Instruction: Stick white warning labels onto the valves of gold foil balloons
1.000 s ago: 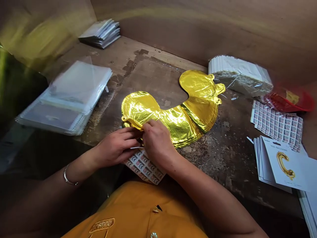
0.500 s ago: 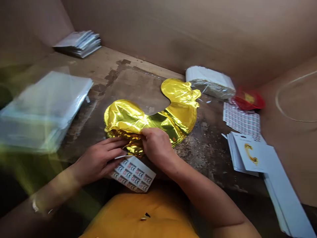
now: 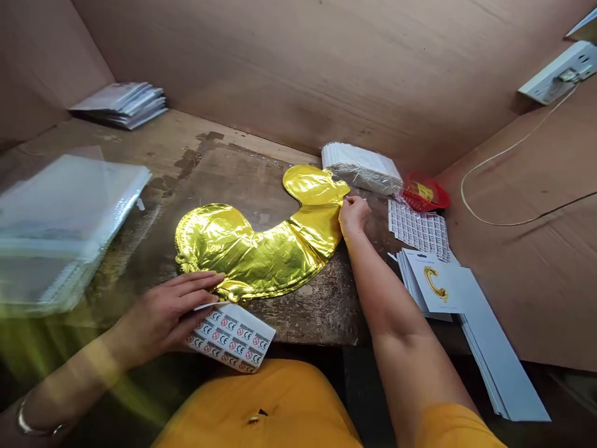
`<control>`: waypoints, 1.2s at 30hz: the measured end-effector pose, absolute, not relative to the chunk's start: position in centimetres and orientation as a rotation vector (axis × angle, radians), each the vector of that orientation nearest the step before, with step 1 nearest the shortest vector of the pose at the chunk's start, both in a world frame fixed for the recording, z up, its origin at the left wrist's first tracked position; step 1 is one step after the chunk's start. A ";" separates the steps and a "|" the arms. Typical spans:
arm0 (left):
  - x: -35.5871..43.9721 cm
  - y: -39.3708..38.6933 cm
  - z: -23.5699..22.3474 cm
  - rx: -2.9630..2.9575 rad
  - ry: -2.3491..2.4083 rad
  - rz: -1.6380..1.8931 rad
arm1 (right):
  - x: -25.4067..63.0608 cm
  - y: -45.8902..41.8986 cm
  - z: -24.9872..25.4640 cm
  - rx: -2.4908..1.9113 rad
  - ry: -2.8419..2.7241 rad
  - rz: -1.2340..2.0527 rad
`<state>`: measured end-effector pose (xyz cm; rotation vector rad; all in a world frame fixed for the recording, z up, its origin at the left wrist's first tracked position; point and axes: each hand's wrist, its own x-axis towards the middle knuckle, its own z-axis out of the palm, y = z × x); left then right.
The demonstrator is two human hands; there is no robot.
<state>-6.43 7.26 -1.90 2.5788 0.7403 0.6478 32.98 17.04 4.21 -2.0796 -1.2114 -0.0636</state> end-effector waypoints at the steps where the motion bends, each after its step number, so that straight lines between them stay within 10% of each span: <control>1: -6.4 7.3 -1.8 2.551 0.741 0.648 | 32.1 16.5 4.6 -2.055 -1.247 -0.100; 9: -6.3 4.7 0.7 1.797 0.963 0.854 | 17.5 4.0 7.0 -1.594 -2.228 0.483; 18: -5.4 2.7 0.6 0.909 1.033 0.836 | 16.0 2.8 5.0 -1.699 -2.029 1.114; 24: -4.8 2.4 0.3 0.866 1.067 0.857 | 14.2 2.8 5.6 -1.484 -2.182 0.402; 36: -4.7 2.0 0.1 1.007 1.071 0.933 | 11.8 2.5 3.8 -1.367 -2.234 0.255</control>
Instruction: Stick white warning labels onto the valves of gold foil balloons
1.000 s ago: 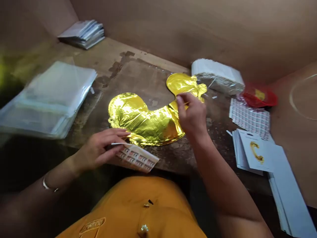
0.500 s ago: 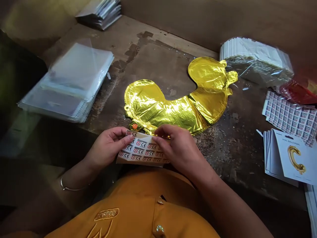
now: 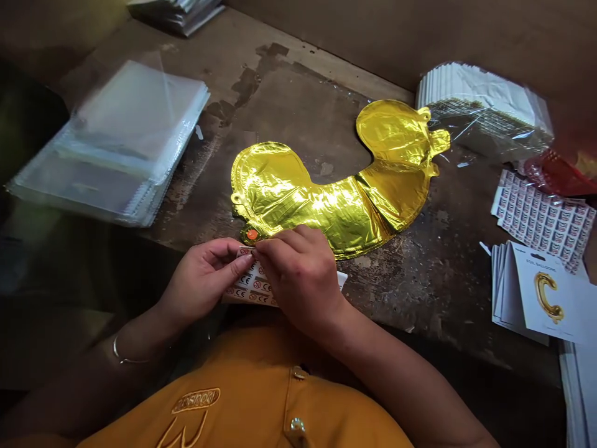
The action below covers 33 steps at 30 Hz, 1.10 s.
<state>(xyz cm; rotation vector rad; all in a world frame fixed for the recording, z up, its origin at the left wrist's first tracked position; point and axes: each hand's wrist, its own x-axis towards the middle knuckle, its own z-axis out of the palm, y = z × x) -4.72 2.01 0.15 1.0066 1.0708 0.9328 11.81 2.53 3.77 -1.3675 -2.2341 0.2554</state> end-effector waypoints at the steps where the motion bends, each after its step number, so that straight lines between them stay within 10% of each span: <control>1: -4.7 2.0 0.1 1.015 1.074 0.933 | 11.9 2.4 3.7 -1.339 -2.268 0.189; 14: -4.8 1.9 -0.3 0.839 0.997 0.906 | 12.1 2.8 2.4 -0.994 -2.386 -0.205; 33: -4.7 1.9 -0.3 0.821 1.008 0.894 | 11.6 2.8 2.9 -1.187 -2.253 0.070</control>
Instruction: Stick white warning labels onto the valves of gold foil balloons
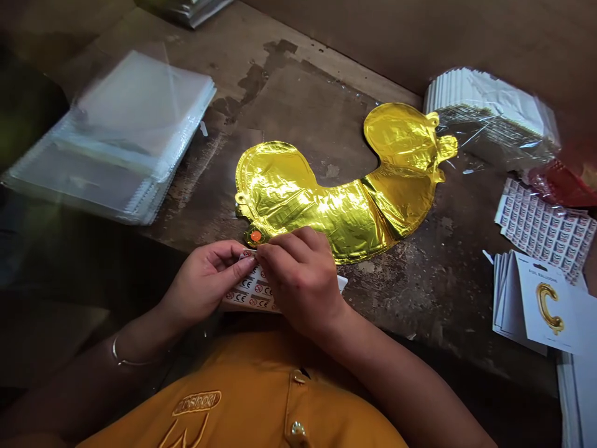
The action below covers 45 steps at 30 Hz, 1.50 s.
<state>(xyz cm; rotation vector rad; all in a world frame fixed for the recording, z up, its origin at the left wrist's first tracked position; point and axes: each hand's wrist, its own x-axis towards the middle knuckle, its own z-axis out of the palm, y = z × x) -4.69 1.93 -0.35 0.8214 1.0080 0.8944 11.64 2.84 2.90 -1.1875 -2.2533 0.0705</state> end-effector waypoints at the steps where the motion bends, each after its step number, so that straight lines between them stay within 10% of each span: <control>1: -4.7 1.9 -0.3 0.822 1.004 0.895 | 11.7 2.8 2.8 -1.166 -2.266 0.047; 45: -4.9 1.6 0.4 0.554 0.880 0.734 | 12.0 3.1 3.6 -1.066 -2.228 0.196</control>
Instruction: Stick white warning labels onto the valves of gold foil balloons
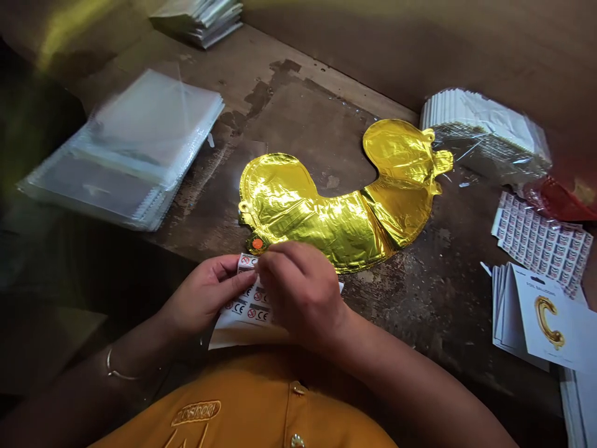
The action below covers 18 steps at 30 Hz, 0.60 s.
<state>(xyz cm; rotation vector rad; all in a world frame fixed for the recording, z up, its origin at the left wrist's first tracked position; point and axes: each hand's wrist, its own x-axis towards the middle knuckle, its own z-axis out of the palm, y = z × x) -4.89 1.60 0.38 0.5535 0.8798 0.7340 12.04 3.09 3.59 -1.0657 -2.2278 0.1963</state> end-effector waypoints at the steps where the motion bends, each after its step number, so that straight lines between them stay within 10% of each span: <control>1: -4.9 1.6 0.4 0.571 0.893 0.736 | 12.0 3.2 3.8 -1.148 -2.199 0.213; 10: -4.6 1.5 0.5 0.804 1.000 0.759 | 11.6 3.5 3.3 -1.242 -2.219 0.493; 18: -4.6 1.6 0.5 0.890 1.023 0.769 | 11.9 2.9 2.6 -1.065 -2.324 0.116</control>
